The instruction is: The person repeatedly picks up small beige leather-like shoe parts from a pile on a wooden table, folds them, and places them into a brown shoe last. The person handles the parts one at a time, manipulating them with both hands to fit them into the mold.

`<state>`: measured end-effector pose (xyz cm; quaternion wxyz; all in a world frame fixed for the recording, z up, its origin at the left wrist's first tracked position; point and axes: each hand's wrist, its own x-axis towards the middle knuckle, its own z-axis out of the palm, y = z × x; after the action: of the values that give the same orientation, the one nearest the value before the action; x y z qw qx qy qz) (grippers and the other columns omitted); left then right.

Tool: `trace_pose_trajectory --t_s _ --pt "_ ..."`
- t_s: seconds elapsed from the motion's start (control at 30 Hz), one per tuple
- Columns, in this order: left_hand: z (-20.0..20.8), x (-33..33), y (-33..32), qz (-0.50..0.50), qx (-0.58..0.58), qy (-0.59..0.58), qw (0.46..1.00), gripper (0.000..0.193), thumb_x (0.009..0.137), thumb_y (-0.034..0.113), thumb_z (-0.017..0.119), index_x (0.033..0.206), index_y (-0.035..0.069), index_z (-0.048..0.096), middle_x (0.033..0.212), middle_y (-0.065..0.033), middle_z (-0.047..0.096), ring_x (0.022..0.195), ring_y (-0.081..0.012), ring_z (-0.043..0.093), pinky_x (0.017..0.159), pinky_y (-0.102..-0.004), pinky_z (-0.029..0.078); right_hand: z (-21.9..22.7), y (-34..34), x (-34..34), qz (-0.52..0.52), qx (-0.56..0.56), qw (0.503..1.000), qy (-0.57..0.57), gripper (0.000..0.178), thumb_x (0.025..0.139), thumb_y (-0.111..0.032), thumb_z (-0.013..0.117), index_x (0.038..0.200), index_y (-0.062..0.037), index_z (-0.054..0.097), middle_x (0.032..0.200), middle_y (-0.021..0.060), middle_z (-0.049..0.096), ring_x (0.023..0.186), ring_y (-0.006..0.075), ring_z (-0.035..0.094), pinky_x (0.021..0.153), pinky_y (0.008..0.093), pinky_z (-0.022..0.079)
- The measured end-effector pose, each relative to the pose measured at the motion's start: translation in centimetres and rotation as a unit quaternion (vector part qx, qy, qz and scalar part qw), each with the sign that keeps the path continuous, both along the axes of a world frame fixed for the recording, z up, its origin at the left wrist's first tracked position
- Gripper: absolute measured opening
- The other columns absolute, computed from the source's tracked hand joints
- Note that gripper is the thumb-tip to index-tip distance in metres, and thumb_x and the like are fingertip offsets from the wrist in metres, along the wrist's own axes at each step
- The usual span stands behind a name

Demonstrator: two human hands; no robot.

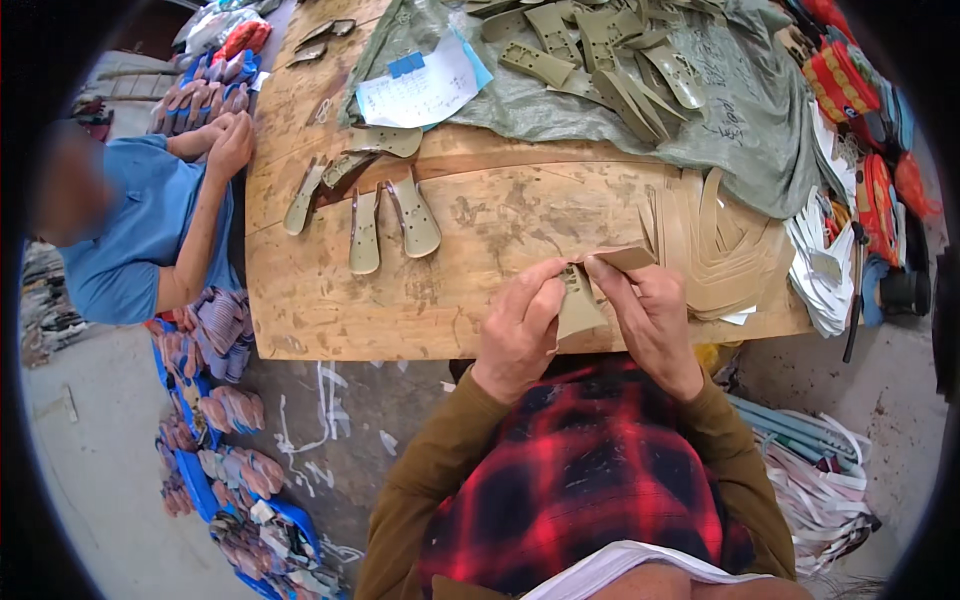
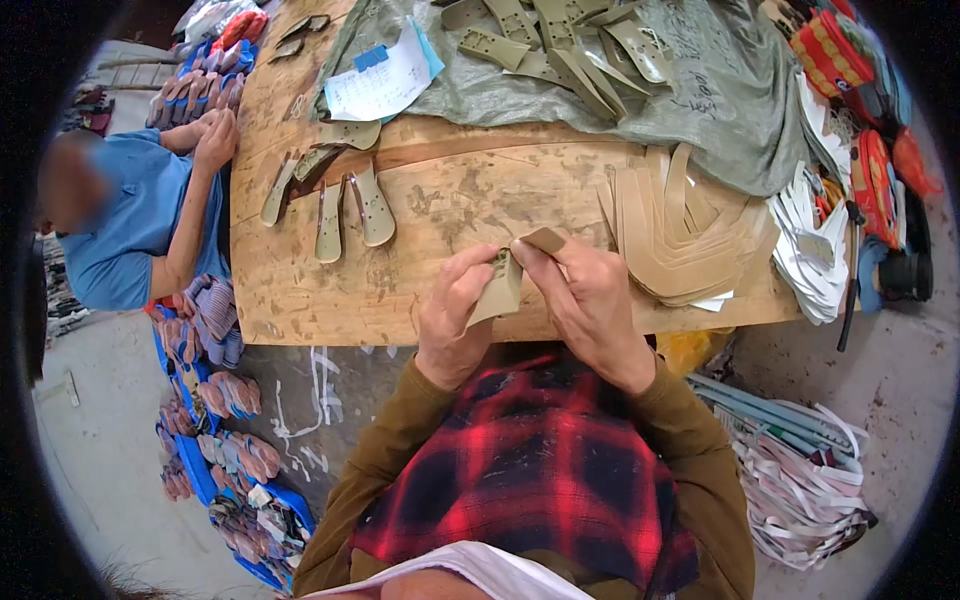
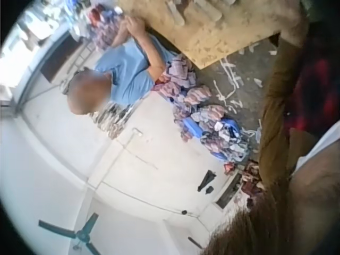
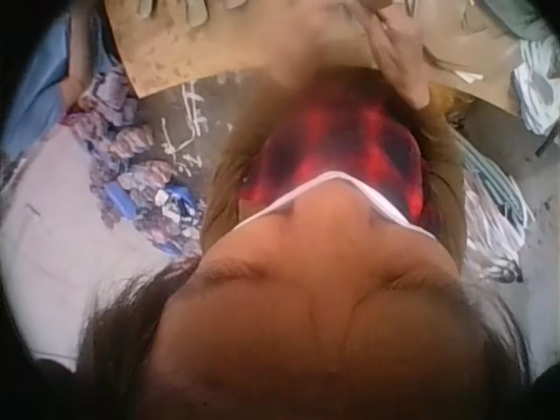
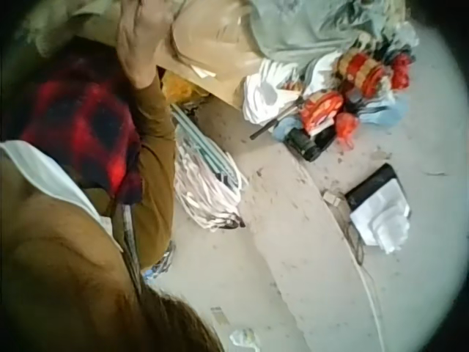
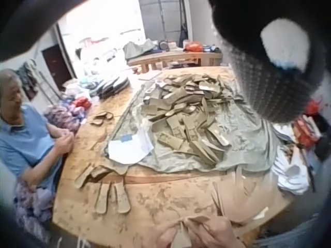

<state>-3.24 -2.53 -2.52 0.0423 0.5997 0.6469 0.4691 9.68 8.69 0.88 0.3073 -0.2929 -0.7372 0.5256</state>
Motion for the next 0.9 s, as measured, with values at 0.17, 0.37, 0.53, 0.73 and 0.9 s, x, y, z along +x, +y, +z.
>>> trace_pose_trajectory --t_s 0.17,0.37,0.53,0.73,0.9 --pt "-0.4 1.0 1.1 0.03 -0.04 -0.002 0.999 0.039 0.073 -0.011 0.064 0.106 0.004 0.05 0.12 -0.0175 0.06 0.101 -0.0369 0.063 0.079 -0.0395 0.055 -0.7 -0.4 0.2 -0.04 -0.021 0.999 0.014 0.015 0.096 -0.009 0.06 0.101 0.0027 0.067 0.071 0.0111 0.061 0.059 0.0135 0.053 0.057 0.0282 0.045" --pt "-1.0 1.4 1.7 0.041 -0.046 0.015 0.998 0.038 0.072 -0.012 0.06 0.105 0.004 0.05 0.12 -0.017 0.059 0.101 -0.0375 0.062 0.078 -0.0414 0.054 -0.7 -0.4 1.1 -0.053 -0.104 0.993 0.015 0.02 0.097 -0.011 0.057 0.105 0.0027 0.069 0.078 0.0058 0.066 0.069 0.007 0.053 0.062 0.0255 0.045" --pt "-1.1 1.5 2.0 0.044 -0.047 0.047 0.997 0.036 0.073 -0.011 0.059 0.106 0.004 0.05 0.12 -0.0175 0.059 0.1 -0.0384 0.062 0.078 -0.0422 0.054 1.1 -0.5 1.5 -0.051 -0.15 0.987 0.012 0.025 0.099 -0.012 0.051 0.106 0.0042 0.069 0.09 0.0035 0.067 0.081 0.0067 0.055 0.071 0.0237 0.046" --pt "-0.7 1.3 2.5 0.044 -0.06 0.057 0.996 0.035 0.075 -0.009 0.059 0.106 0.004 0.05 0.118 -0.0174 0.059 0.098 -0.0373 0.062 0.075 -0.042 0.053 1.9 -0.7 2.1 -0.071 -0.204 0.974 0.067 0.03 0.102 -0.014 0.045 0.112 0.0071 0.065 0.099 0.0074 0.068 0.092 0.0114 0.062 0.081 0.0268 0.05" --pt "-0.7 1.0 2.7 0.07 -0.08 0.008 0.994 0.024 0.082 0.001 0.063 0.104 0.003 0.053 0.11 -0.0153 0.06 0.089 -0.0351 0.063 0.072 -0.0407 0.052 1.9 0.6 2.5 -0.073 -0.241 0.961 0.114 0.031 0.102 -0.017 0.048 0.115 0.0061 0.063 0.099 0.0092 0.066 0.088 0.0123 0.063 0.078 0.0273 0.052"
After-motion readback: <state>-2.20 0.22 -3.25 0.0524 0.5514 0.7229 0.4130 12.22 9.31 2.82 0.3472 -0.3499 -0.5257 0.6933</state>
